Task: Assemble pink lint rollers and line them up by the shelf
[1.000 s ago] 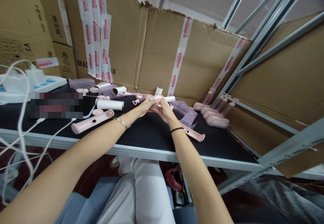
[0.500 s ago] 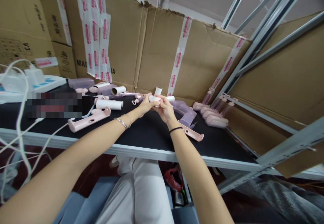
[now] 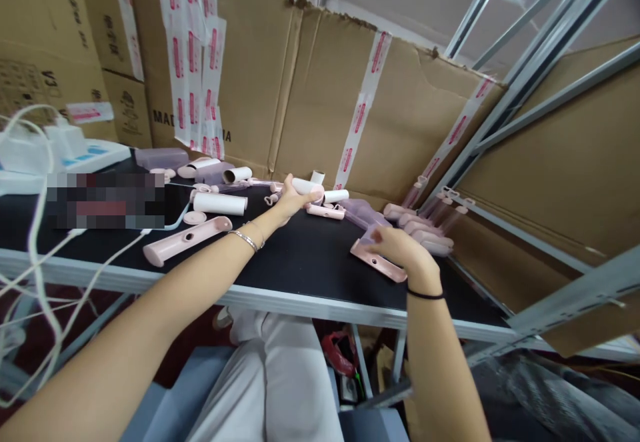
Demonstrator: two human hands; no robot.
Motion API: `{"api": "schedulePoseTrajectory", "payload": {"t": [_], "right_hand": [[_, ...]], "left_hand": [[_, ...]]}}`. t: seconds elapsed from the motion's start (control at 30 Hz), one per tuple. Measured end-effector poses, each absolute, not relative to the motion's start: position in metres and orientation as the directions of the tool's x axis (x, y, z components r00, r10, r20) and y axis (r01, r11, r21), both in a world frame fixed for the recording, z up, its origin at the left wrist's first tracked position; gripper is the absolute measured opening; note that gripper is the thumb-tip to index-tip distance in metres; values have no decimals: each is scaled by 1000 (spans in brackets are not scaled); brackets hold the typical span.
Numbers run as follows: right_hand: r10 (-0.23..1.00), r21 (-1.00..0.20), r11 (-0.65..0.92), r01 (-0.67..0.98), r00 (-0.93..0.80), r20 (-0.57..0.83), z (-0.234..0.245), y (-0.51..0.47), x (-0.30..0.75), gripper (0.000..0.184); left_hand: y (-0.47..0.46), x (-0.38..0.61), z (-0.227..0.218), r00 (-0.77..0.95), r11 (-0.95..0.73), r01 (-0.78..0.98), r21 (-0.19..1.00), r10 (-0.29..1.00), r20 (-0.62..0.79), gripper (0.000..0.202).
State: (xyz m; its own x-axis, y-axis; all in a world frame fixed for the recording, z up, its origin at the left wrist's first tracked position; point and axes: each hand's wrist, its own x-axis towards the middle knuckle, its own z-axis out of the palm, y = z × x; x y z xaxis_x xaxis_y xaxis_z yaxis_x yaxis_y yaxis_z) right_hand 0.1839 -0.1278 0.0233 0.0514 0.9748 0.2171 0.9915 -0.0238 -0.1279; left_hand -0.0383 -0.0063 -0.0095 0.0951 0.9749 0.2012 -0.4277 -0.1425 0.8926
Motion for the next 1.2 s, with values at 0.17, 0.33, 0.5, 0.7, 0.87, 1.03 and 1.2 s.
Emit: {"api": "schedulePoseTrajectory", "payload": {"t": [0.17, 0.33, 0.5, 0.7, 0.87, 1.03, 1.2], "right_hand": [[967, 114, -146, 983, 117, 226, -4, -139, 207, 34], [944, -44, -44, 998, 56, 325, -28, -137, 196, 48], [876, -58, 94, 994, -55, 480, -37, -138, 185, 43], [786, -248, 198, 948, -3, 619, 4, -125, 155, 29], [787, -448, 338, 828, 12, 616, 30, -84, 118, 38], [803, -563, 436, 702, -22, 595, 11, -62, 91, 42], [750, -599, 589, 542, -91, 655, 0, -65, 86, 49]], "left_hand": [[-15, -34, 0, 188, -104, -555, 825, 951, 246, 103], [-13, -37, 2, 71, -95, -590, 802, 983, 169, 73], [-1, -41, -6, -106, -245, -458, 854, 970, 220, 92], [-16, -40, -8, 72, -570, -131, 811, 811, 581, 77], [-28, -35, -5, 223, -670, -68, 739, 712, 666, 73], [-25, -34, -6, 161, -659, -138, 739, 722, 674, 65], [-26, -33, -5, 130, -648, -205, 733, 724, 677, 51]]}}
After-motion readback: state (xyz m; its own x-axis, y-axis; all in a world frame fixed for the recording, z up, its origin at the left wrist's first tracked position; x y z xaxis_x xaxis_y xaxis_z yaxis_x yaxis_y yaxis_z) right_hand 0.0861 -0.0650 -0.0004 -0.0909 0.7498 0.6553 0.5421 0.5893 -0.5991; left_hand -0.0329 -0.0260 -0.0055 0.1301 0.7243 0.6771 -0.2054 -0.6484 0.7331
